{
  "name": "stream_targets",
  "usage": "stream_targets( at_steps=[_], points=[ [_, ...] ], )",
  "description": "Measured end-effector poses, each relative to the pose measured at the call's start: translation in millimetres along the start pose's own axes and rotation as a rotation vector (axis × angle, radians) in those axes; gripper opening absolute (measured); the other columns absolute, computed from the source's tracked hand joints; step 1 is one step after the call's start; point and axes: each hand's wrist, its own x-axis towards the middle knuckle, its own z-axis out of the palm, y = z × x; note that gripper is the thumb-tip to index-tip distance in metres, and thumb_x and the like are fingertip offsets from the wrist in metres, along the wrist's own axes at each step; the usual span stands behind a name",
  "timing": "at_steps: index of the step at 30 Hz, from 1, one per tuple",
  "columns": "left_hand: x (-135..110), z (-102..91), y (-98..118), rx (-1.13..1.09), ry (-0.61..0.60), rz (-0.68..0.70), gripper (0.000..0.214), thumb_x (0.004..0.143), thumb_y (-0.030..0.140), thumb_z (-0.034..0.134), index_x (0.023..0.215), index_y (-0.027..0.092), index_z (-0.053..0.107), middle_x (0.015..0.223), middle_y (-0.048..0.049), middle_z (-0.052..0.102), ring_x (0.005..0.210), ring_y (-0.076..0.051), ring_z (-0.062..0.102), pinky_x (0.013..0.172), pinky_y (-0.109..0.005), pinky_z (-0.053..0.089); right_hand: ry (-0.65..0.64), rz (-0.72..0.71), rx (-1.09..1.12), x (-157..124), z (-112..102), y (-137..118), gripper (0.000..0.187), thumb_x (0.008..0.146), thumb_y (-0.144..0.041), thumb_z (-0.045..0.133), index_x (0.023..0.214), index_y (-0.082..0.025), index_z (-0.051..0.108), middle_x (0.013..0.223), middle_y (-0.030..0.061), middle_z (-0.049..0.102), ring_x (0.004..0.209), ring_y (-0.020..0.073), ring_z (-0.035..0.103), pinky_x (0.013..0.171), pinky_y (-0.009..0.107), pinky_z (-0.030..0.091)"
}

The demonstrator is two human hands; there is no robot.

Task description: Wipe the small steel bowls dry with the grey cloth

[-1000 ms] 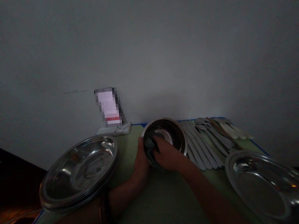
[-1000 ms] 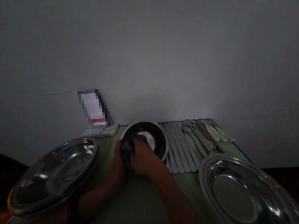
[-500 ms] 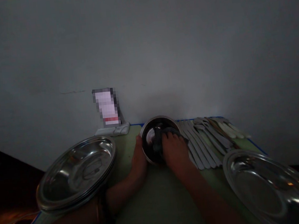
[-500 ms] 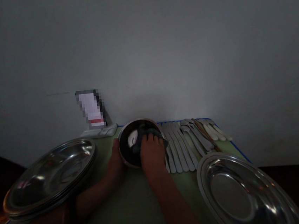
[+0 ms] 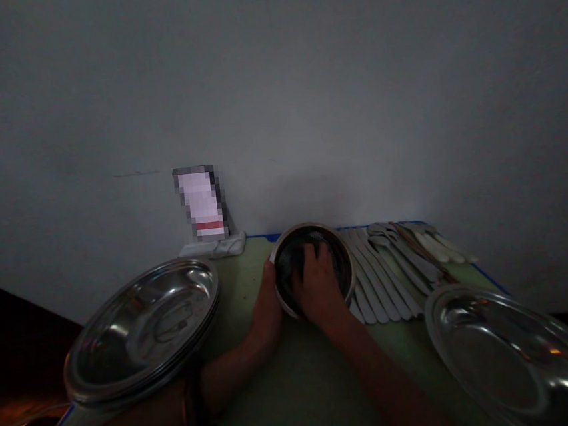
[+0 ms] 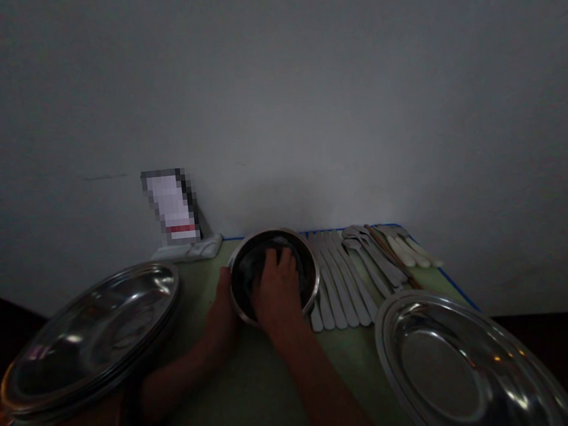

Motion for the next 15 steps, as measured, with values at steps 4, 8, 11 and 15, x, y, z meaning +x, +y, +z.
stream_targets(
  at_steps=[4,8,11,15],
  points=[
    [1.2,-0.3,0.6,0.035,0.026,-0.042,0.044,0.085,0.057,0.045,0.102,0.024,0.069,0.112,-0.0063,0.071,0.123,-0.025,0.053,0.108,-0.038,0.035,0.000,-0.069,0.108,-2.3,2.4,-0.7,0.039,0.082,-0.012,0.043,0.121,-0.010,0.045,0.127,0.0210,0.042,0.122,0.0314,0.041,0.098,0.048,0.038],
    [3.6,-3.6,-3.1,0.025,0.031,-0.042,0.046,0.084,0.058,0.048,0.101,0.022,0.070,0.116,-0.0063,0.069,0.123,-0.025,0.053,0.110,-0.037,0.032,0.141,-0.059,0.397,-4.1,7.9,-5.3,0.037,0.081,-0.013,0.045,0.118,-0.014,0.042,0.123,0.0160,0.046,0.120,0.0238,0.044,0.104,0.042,0.035],
    [5.9,-6.0,-6.3,0.032,0.062,-0.052,0.048,0.081,0.061,0.050,0.098,0.021,0.070,0.110,-0.0077,0.072,0.122,-0.026,0.054,0.109,-0.039,0.034,0.154,-0.044,0.525,-3.3,8.2,-8.1,0.033,0.082,-0.015,0.047,0.114,-0.017,0.043,0.121,0.0136,0.051,0.117,0.0213,0.047,0.104,0.039,0.035],
    [9.7,-8.8,-10.3,0.044,0.067,-0.044,0.048,0.081,0.062,0.049,0.096,0.021,0.070,0.105,-0.0078,0.073,0.122,-0.027,0.054,0.107,-0.040,0.037,-0.022,-0.092,0.532,0.6,2.6,-5.0,0.026,0.081,-0.016,0.048,0.107,-0.015,0.048,0.112,0.0133,0.058,0.107,0.0211,0.054,0.099,0.037,0.040]
  ],
)
